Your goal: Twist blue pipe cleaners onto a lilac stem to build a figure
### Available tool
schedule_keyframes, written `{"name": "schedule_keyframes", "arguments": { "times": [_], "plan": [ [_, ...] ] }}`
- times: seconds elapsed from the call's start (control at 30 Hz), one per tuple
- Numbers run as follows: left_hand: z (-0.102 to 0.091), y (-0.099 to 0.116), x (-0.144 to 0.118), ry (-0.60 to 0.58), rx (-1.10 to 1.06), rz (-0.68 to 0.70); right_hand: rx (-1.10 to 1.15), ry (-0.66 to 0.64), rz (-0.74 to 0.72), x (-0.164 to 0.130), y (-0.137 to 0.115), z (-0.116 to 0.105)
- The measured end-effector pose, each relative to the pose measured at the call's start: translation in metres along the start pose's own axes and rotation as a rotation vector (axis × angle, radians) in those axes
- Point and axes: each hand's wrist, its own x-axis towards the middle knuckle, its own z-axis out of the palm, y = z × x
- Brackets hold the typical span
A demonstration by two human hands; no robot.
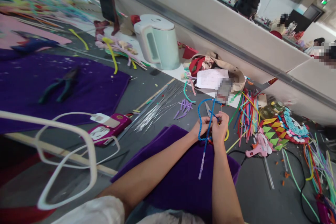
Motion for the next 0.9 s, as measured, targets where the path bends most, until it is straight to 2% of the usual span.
{"name": "schedule_keyframes", "arguments": {
  "times": [0.2,0.43,0.57,0.73,0.9],
  "plan": [
    [-0.003,-0.002,0.002,-0.022,-0.093,-0.057,-0.151,0.079,-0.112,-0.001,-0.01,-0.001],
    [-0.009,-0.005,0.003,-0.037,-0.058,0.008,-0.31,0.129,-0.245,-0.004,-0.016,-0.006],
    [-0.007,-0.004,0.002,-0.082,-0.034,0.016,-0.318,0.094,-0.291,-0.005,-0.013,-0.007],
    [-0.004,-0.002,0.001,-0.125,-0.033,0.036,-0.371,0.043,-0.315,-0.006,-0.014,-0.006],
    [-0.005,-0.001,0.0,-0.141,0.006,0.006,-0.398,0.07,-0.277,-0.006,-0.014,-0.004]
  ]
}}
